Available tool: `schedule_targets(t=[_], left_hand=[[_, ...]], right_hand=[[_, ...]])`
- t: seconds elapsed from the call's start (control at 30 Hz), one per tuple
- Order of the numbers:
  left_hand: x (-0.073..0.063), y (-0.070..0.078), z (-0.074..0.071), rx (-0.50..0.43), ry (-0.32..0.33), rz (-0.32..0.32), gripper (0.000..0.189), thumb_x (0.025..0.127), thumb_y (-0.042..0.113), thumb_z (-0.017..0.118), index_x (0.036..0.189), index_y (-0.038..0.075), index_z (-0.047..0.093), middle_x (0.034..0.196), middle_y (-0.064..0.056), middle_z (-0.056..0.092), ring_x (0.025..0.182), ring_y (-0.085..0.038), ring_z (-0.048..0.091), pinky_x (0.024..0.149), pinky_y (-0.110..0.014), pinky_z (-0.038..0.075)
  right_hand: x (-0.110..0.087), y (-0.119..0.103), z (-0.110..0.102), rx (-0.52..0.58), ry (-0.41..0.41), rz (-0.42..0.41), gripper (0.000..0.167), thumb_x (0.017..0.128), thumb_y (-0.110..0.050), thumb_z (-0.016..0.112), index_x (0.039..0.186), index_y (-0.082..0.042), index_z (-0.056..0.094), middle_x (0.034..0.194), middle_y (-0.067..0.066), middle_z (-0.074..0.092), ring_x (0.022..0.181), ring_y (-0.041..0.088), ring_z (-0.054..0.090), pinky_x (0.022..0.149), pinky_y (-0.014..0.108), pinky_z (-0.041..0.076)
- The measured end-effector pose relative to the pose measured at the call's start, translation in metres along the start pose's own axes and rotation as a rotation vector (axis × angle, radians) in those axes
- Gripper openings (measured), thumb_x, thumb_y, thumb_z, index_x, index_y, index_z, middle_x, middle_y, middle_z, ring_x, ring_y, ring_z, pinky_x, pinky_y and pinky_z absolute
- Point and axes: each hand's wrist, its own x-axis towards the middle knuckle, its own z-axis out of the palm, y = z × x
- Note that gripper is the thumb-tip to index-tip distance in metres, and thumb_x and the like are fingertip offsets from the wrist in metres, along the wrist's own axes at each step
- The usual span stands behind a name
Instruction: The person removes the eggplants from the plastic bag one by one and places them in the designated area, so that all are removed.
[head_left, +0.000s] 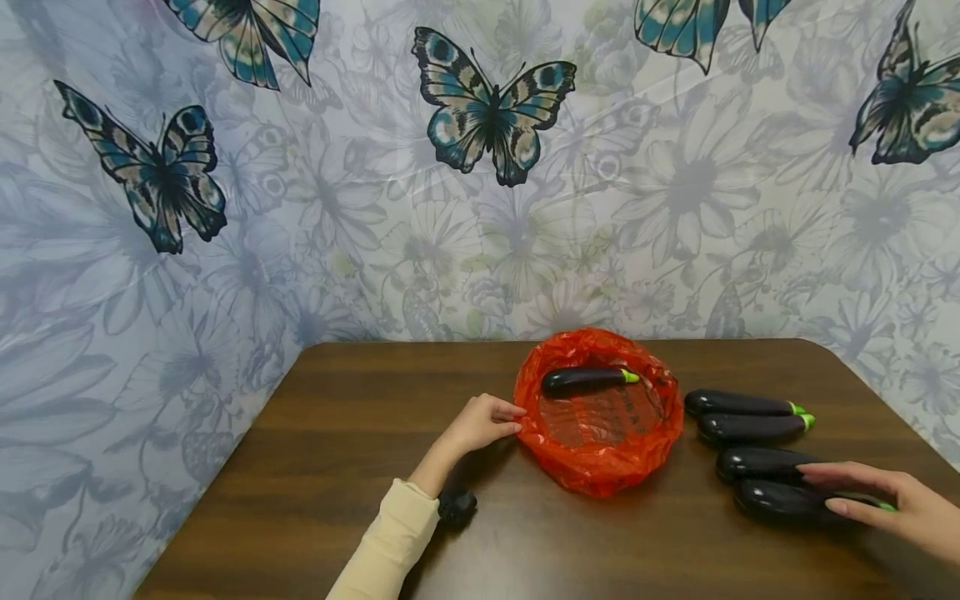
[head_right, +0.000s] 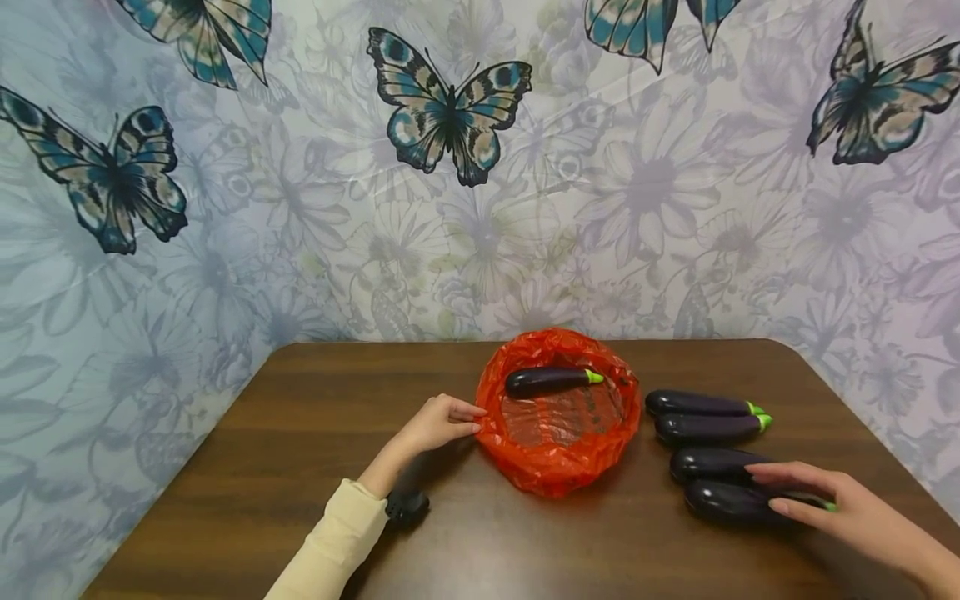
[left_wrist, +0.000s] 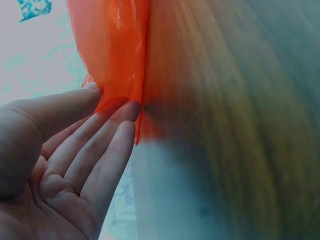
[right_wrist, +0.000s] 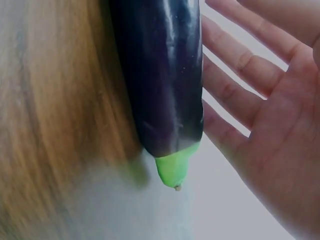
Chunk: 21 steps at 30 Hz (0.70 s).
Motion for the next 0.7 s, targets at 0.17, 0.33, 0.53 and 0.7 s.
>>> schedule_targets(t=[0.17, 0.33, 0.53, 0.7], left_hand=[[0.001, 0.002, 0.001, -0.005, -0.008, -0.007, 0.024, 0.084, 0.006, 0.07, 0.106, -0.002, 0.07, 0.094, -0.01, 0.069, 0.084, -0.016, 0.067, 0.069, -0.022, 0.051], [-0.003, 0.002, 0.004, 0.0, -0.01, -0.016, 0.023, 0.083, 0.006, 0.07, 0.105, -0.002, 0.07, 0.093, -0.01, 0.07, 0.084, -0.017, 0.067, 0.07, -0.023, 0.052], [-0.006, 0.004, 0.004, -0.002, 0.0, -0.015, 0.024, 0.084, 0.007, 0.07, 0.106, -0.002, 0.07, 0.094, -0.01, 0.069, 0.083, -0.016, 0.066, 0.069, -0.023, 0.052], [-0.007, 0.004, 0.004, -0.007, 0.009, -0.006, 0.024, 0.083, 0.007, 0.07, 0.105, -0.002, 0.07, 0.093, -0.01, 0.069, 0.082, -0.015, 0.067, 0.067, -0.022, 0.052]], right_hand=[[-0.002, -0.003, -0.001, 0.003, 0.021, -0.043, 0.046, 0.08, 0.024, 0.054, 0.123, 0.008, 0.051, 0.127, -0.014, 0.054, 0.109, -0.006, 0.049, 0.079, 0.008, 0.039], [0.002, -0.015, 0.001, 0.017, 0.05, -0.032, 0.045, 0.081, 0.024, 0.052, 0.124, 0.01, 0.049, 0.127, -0.011, 0.055, 0.11, -0.004, 0.049, 0.082, 0.007, 0.037], [0.024, -0.043, -0.004, -0.018, 0.102, 0.007, 0.043, 0.084, 0.02, 0.053, 0.125, 0.008, 0.051, 0.123, -0.011, 0.057, 0.111, -0.007, 0.047, 0.081, 0.007, 0.038], [0.054, -0.074, -0.004, -0.036, 0.163, 0.048, 0.038, 0.088, 0.014, 0.054, 0.124, 0.005, 0.055, 0.12, -0.012, 0.058, 0.108, -0.007, 0.049, 0.076, 0.012, 0.045]])
